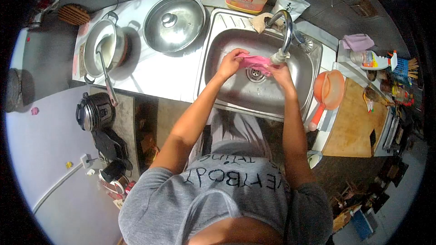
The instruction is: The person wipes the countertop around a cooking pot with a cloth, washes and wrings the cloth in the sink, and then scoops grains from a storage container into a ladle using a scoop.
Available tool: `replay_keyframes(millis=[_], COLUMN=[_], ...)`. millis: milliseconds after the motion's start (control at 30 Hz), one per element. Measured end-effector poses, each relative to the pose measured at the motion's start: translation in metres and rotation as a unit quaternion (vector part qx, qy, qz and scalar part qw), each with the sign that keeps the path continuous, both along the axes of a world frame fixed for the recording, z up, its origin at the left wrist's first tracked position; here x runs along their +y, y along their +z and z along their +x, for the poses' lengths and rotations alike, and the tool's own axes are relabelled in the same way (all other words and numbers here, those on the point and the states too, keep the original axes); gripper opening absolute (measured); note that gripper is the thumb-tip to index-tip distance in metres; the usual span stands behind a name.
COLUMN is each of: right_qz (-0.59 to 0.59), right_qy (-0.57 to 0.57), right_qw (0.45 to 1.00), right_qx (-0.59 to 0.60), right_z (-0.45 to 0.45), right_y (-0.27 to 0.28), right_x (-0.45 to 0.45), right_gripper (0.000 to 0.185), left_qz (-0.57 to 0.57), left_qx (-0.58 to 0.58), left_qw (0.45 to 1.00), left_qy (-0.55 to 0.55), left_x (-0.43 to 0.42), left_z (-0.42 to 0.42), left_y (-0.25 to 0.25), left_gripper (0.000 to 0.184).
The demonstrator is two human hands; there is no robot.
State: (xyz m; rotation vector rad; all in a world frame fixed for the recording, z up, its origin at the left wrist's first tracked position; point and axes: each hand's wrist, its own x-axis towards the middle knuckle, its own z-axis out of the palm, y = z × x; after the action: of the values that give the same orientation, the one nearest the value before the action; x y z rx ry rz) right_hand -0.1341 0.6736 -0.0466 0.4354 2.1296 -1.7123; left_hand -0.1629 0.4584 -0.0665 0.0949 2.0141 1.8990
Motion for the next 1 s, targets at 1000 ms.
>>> replay_keyframes(millis=[1000], right_qz=[-0.109], right_qy=[-0.064], right_qw=[0.990], right_qx=[0.057], right_z=[-0.016], right_y=[-0.032], right_x=[-0.020], right_gripper=[0.017], left_qz=[-0.078], left_qx=[0.092], left_qw=[0.970], left_qy=[0.209], left_x=[0.030], left_z=[-0.002], left_y=[0.018], left_gripper=[0.024])
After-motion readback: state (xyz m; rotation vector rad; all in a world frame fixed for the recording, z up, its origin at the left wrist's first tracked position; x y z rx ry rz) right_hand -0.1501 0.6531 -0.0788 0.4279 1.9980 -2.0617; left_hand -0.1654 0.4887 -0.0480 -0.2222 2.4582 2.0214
